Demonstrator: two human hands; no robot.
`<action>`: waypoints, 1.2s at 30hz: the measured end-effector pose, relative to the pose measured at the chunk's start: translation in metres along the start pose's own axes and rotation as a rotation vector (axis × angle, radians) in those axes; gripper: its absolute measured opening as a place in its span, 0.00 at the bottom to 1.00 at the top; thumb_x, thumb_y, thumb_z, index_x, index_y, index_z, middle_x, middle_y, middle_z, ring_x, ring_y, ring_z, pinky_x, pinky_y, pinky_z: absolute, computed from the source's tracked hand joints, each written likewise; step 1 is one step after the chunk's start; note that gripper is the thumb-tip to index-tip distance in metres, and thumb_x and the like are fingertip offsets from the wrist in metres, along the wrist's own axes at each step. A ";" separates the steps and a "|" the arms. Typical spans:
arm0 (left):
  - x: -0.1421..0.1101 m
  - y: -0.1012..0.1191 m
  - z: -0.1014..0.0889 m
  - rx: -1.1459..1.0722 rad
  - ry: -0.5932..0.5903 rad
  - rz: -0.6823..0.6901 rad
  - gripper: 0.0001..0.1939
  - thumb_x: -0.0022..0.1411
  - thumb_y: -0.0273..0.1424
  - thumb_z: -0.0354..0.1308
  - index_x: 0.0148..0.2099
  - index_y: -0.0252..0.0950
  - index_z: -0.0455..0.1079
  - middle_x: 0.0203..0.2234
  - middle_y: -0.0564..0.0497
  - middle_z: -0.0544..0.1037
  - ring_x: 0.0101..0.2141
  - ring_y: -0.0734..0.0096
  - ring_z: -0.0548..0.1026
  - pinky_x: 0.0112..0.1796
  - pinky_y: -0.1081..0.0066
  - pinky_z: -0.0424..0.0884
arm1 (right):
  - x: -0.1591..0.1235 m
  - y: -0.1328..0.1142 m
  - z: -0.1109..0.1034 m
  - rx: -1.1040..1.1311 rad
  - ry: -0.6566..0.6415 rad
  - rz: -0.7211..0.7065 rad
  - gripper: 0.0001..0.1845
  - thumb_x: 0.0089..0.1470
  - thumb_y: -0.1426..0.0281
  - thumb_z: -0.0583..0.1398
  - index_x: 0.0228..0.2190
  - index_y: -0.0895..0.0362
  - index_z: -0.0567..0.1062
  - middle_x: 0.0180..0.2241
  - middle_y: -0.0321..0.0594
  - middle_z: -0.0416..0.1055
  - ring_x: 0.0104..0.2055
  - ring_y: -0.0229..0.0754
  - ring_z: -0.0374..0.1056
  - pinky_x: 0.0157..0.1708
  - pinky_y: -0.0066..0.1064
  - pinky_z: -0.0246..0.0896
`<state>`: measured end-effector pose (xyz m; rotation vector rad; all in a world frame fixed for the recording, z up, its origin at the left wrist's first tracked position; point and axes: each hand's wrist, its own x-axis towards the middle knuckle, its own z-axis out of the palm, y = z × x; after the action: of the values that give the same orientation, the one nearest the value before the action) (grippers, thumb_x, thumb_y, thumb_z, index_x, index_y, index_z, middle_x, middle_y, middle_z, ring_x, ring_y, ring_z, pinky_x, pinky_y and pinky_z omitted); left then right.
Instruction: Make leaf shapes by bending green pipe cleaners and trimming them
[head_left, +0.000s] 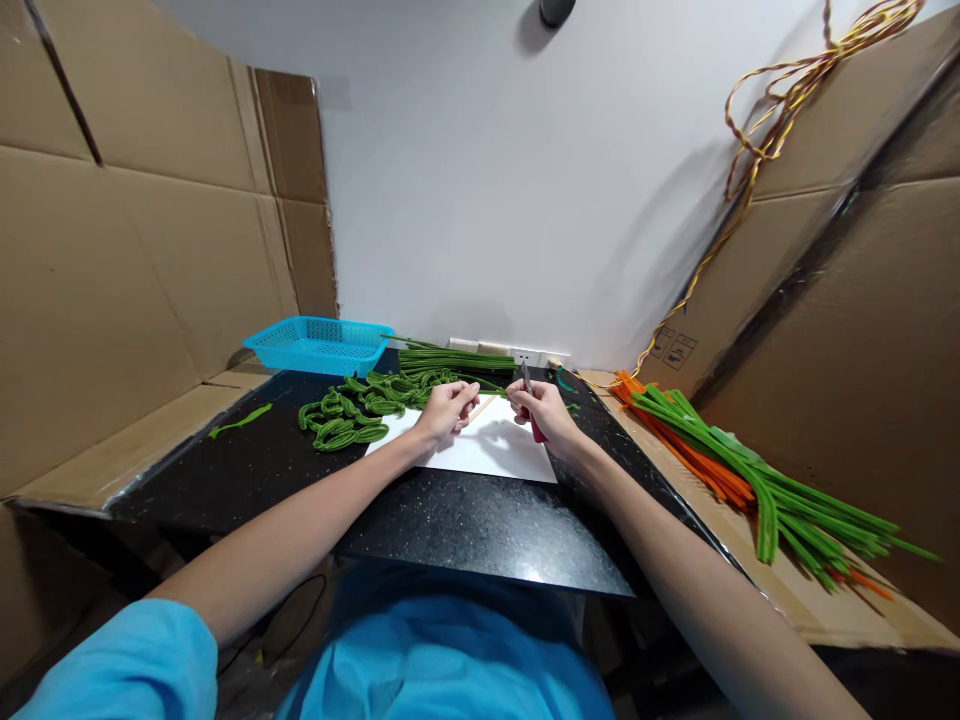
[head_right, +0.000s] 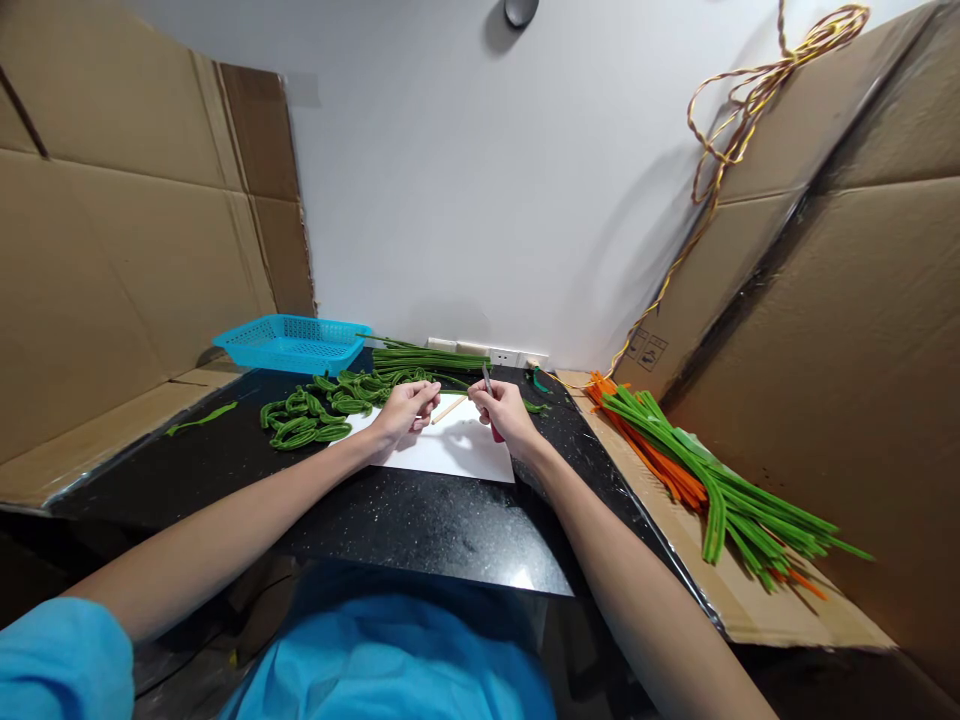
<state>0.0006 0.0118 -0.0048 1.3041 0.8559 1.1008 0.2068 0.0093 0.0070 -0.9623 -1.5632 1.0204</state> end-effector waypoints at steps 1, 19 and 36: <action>-0.001 0.001 0.000 0.000 0.005 -0.004 0.17 0.73 0.39 0.60 0.57 0.33 0.72 0.48 0.44 0.79 0.41 0.64 0.80 0.41 0.61 0.80 | 0.000 -0.001 0.000 0.009 0.002 0.000 0.16 0.64 0.58 0.64 0.33 0.58 0.73 0.25 0.29 0.64 0.22 0.32 0.58 0.22 0.25 0.57; -0.005 0.009 0.002 -0.026 0.145 -0.001 0.18 0.73 0.39 0.61 0.58 0.34 0.72 0.50 0.43 0.78 0.45 0.61 0.79 0.44 0.58 0.80 | -0.007 -0.014 0.005 -0.111 -0.021 -0.078 0.19 0.48 0.53 0.71 0.26 0.56 0.75 0.22 0.33 0.64 0.24 0.36 0.54 0.25 0.31 0.48; -0.009 0.004 0.005 0.054 -0.042 0.054 0.10 0.73 0.35 0.62 0.49 0.32 0.73 0.37 0.51 0.78 0.29 0.74 0.76 0.29 0.73 0.76 | -0.009 -0.012 0.007 -0.217 -0.133 -0.064 0.20 0.52 0.51 0.68 0.27 0.57 0.77 0.23 0.34 0.65 0.25 0.36 0.54 0.26 0.31 0.50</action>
<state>0.0024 0.0017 -0.0010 1.3974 0.8283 1.0946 0.2007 -0.0035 0.0142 -1.0002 -1.8332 0.8978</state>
